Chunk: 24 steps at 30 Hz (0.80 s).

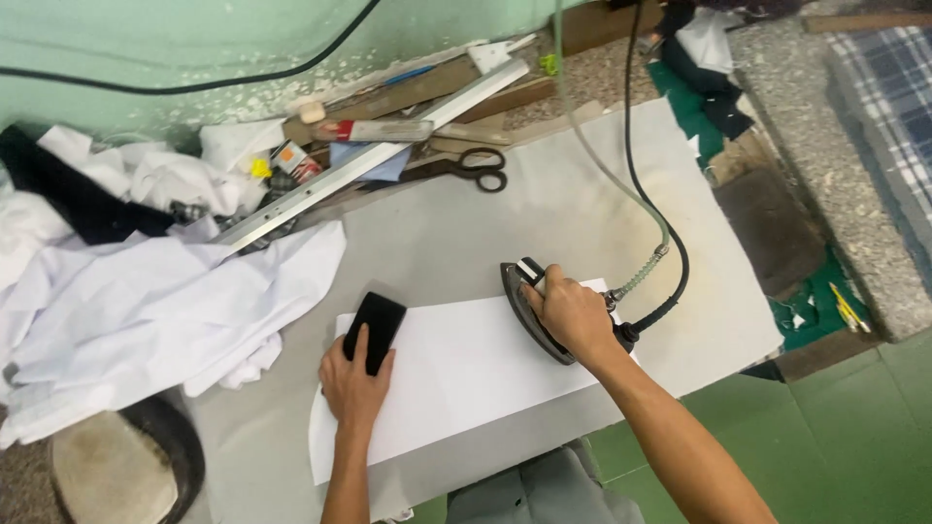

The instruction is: Ironing and cutting a piece of white material into a specific shape using scissors and a ruler.

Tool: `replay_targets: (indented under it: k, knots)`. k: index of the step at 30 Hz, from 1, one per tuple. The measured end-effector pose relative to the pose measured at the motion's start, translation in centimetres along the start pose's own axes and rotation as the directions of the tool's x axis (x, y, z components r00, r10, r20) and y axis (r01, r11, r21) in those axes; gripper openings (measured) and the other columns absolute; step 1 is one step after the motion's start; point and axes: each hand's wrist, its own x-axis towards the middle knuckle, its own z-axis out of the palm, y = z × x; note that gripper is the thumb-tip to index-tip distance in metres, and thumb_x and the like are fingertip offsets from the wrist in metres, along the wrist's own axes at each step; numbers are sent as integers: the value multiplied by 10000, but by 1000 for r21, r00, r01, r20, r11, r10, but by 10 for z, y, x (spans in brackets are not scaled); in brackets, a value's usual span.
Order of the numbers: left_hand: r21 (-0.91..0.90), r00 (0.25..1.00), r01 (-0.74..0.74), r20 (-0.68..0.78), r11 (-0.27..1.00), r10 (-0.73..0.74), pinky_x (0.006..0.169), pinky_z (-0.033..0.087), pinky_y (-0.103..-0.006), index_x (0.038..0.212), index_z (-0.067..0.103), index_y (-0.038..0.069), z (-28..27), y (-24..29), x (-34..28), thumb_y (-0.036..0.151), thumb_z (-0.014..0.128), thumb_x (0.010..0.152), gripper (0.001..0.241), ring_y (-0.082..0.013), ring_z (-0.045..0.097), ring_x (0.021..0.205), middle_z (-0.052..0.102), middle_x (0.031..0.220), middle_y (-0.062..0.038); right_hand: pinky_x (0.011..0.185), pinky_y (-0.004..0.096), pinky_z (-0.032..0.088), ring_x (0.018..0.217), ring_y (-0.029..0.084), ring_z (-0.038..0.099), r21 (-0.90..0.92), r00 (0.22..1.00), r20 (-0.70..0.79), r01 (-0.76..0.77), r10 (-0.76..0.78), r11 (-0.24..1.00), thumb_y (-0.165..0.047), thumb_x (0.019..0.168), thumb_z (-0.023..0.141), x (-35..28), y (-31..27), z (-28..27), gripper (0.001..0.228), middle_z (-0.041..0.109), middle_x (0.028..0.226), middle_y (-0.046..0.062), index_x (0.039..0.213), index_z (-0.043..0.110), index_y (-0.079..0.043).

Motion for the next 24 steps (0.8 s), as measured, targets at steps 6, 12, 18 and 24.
replay_targets:
  k: [6, 12, 18, 24]
  knots:
    - [35, 978, -104, -181, 994, 108, 991, 494, -499, 1442, 629, 212, 17, -5, -6, 509, 726, 897, 629, -342, 586, 1205, 601, 1363, -157, 550, 570, 481, 653, 491, 638, 7, 989, -137, 50, -49, 999, -575, 1058, 443, 31, 77, 46, 520, 682, 763, 159, 983, 457, -60]
    - [54, 977, -118, -175, 991, 126, 1021, 484, -498, 1459, 597, 133, 17, -5, -4, 511, 741, 867, 717, -339, 593, 1236, 613, 1384, -160, 598, 569, 497, 725, 495, 658, 34, 997, -62, 40, -38, 999, -570, 1061, 434, 34, 103, 20, 516, 700, 820, 176, 1003, 462, -58]
    - [109, 971, -134, -185, 985, 152, 971, 500, -500, 1473, 590, 140, 19, -6, -6, 495, 733, 882, 704, -351, 602, 1180, 612, 1350, -150, 567, 568, 473, 698, 499, 639, 39, 995, -74, 68, -65, 997, -599, 1032, 488, 45, 148, 10, 538, 688, 818, 166, 969, 442, -67]
    - [-30, 983, -135, -129, 990, 130, 1004, 495, -558, 1477, 585, 89, 30, 18, -12, 433, 770, 850, 738, -412, 580, 1198, 587, 1366, -227, 588, 590, 484, 736, 509, 660, -3, 996, -86, 19, -20, 1000, -662, 1007, 472, 52, 208, -2, 598, 706, 860, 191, 1037, 453, -64]
